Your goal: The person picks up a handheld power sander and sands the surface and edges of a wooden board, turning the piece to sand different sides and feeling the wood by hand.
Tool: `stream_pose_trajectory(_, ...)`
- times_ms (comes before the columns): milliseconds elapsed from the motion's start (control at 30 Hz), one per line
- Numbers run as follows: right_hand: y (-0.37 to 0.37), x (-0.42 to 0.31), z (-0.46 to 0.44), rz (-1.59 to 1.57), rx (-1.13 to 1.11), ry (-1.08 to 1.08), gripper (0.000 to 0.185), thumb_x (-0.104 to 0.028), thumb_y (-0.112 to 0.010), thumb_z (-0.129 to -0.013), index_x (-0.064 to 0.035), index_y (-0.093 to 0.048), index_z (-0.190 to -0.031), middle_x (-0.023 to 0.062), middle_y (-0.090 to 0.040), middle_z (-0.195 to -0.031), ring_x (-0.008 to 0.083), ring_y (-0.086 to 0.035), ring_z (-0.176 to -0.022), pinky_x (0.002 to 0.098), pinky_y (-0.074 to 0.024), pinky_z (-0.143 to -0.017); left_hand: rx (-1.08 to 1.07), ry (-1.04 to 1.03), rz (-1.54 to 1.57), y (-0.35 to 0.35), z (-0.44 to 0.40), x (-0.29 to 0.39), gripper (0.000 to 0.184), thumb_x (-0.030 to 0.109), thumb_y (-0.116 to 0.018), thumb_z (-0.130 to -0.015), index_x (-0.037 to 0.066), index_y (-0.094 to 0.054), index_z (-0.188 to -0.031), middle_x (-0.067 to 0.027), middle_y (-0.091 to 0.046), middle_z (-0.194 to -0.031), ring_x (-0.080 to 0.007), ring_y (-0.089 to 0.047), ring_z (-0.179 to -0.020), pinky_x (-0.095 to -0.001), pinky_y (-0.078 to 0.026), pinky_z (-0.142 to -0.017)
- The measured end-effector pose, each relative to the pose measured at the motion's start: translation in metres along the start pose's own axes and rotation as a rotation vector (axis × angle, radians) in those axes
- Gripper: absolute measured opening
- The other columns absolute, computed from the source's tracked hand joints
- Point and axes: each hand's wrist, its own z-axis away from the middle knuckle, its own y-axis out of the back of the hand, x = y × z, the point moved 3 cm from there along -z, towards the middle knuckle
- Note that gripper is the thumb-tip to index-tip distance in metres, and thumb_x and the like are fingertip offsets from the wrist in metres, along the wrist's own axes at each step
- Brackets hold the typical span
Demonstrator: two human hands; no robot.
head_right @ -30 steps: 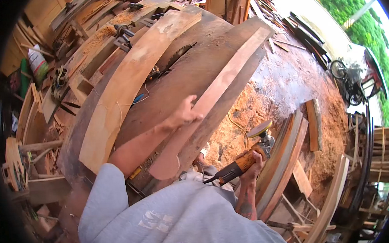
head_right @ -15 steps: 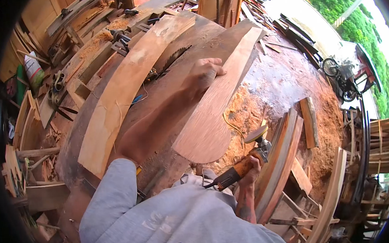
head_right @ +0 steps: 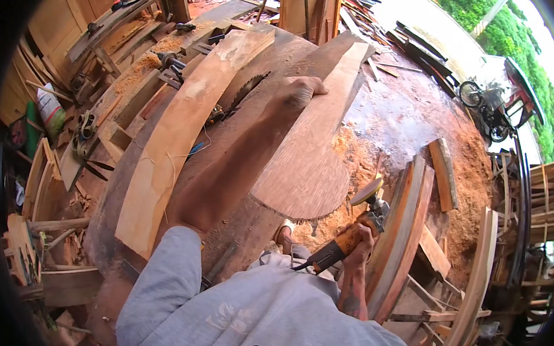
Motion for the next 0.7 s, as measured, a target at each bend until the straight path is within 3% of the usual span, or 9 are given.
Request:
stream_pose_trajectory(133,-0.013,-0.005,-0.007,0.041,0.046,-0.010,0.030,-0.024,-0.067,-0.082,-0.0035,-0.059,-0.103,0.0117,-0.065,-0.082,0.0265,-0.066,-0.069,0.0388,-0.0587,-0.064,0.070,0.111,-0.178,0.002,0.000,0.004,0.008,0.000,-0.060,-0.080,-0.004,-0.062,-0.074,-0.0099,-0.060,-0.073,-0.0196,-0.058,-0.063,-0.0337,-0.049,-0.061)
stream_pose_trajectory(200,-0.007,-0.007,-0.021,0.099,-0.007,-0.009,0.028,-0.019,-0.066,-0.082,-0.0015,-0.060,-0.102,0.0127,-0.065,-0.081,0.0258,-0.066,-0.068,0.0381,-0.0574,-0.063,0.005,0.403,0.204,0.005,-0.014,-0.017,0.013,0.004,-0.057,-0.081,-0.002,-0.065,-0.074,-0.0099,-0.063,-0.074,-0.0193,-0.060,-0.068,-0.0339,-0.052,-0.069)
stream_pose_trajectory(267,-0.012,-0.014,-0.035,0.151,-0.098,0.038,0.027,-0.016,-0.065,-0.082,0.0005,-0.060,-0.102,0.0133,-0.065,-0.080,0.0251,-0.066,-0.068,0.0369,-0.0558,-0.062,-0.056,0.477,0.236,0.019,-0.030,-0.036,0.015,0.008,-0.058,-0.086,-0.004,-0.066,-0.083,-0.0121,-0.065,-0.081,-0.0203,-0.062,-0.075,-0.0327,-0.053,-0.073)
stream_pose_trajectory(433,-0.033,-0.029,-0.066,0.209,-0.285,0.096,0.030,-0.019,-0.063,-0.080,-0.0004,-0.060,-0.103,0.0129,-0.063,-0.078,0.0253,-0.066,-0.068,0.0357,-0.0544,-0.062,-0.300,-0.176,-1.240,0.077,-0.051,-0.091,0.031,0.018,-0.061,-0.096,-0.009,-0.070,-0.108,-0.0175,-0.073,-0.099,-0.0226,-0.069,-0.093,-0.0297,-0.054,-0.083)
stream_pose_trajectory(467,-0.035,-0.026,-0.073,0.183,-0.261,0.041,0.030,-0.016,-0.066,-0.078,0.0003,-0.061,-0.103,0.0130,-0.064,-0.080,0.0247,-0.066,-0.069,0.0360,-0.0541,-0.063,-0.262,-0.071,-1.172,0.086,-0.047,-0.105,0.035,0.020,-0.062,-0.099,-0.010,-0.071,-0.112,-0.0186,-0.074,-0.102,-0.0230,-0.070,-0.096,-0.0291,-0.054,-0.085)
stream_pose_trajectory(533,-0.038,-0.024,-0.083,0.244,-0.261,0.039,0.028,-0.012,-0.070,-0.076,0.0006,-0.063,-0.101,0.0122,-0.066,-0.079,0.0244,-0.068,-0.069,0.0363,-0.0557,-0.063,0.057,0.385,-0.415,0.094,-0.030,-0.129,0.046,0.019,-0.064,-0.101,-0.013,-0.058,-0.133,-0.0167,-0.072,-0.114,-0.0204,-0.068,-0.103,-0.0278,-0.053,-0.091)
stream_pose_trajectory(633,-0.056,-0.026,-0.086,0.363,-0.254,0.023,0.029,-0.003,-0.078,-0.073,0.0001,-0.067,-0.100,0.0101,-0.070,-0.083,0.0222,-0.070,-0.072,0.0362,-0.0580,-0.067,0.134,0.272,-0.358,0.078,-0.011,-0.119,0.055,0.015,-0.064,-0.101,-0.012,-0.046,-0.145,-0.0178,-0.068,-0.123,-0.0170,-0.066,-0.107,-0.0265,-0.052,-0.093)
stream_pose_trajectory(667,-0.058,-0.025,-0.088,0.462,-0.259,0.018,0.029,-0.004,-0.079,-0.073,-0.0006,-0.068,-0.100,0.0087,-0.071,-0.086,0.0205,-0.070,-0.073,0.0351,-0.0576,-0.069,0.013,0.279,-0.295,0.088,-0.016,-0.127,0.065,0.013,-0.062,-0.101,-0.013,-0.031,-0.153,-0.0179,-0.063,-0.132,-0.0165,-0.066,-0.108,-0.0277,-0.052,-0.094)
stream_pose_trajectory(700,-0.061,-0.024,-0.091,0.560,-0.262,0.017,0.029,-0.004,-0.081,-0.073,-0.0012,-0.070,-0.100,0.0073,-0.072,-0.088,0.0189,-0.070,-0.075,0.0341,-0.0573,-0.071,0.016,0.286,-0.303,0.092,-0.014,-0.125,0.065,0.013,-0.062,-0.101,-0.013,-0.031,-0.153,-0.0179,-0.063,-0.132,-0.0165,-0.066,-0.108,-0.0277,-0.052,-0.094)
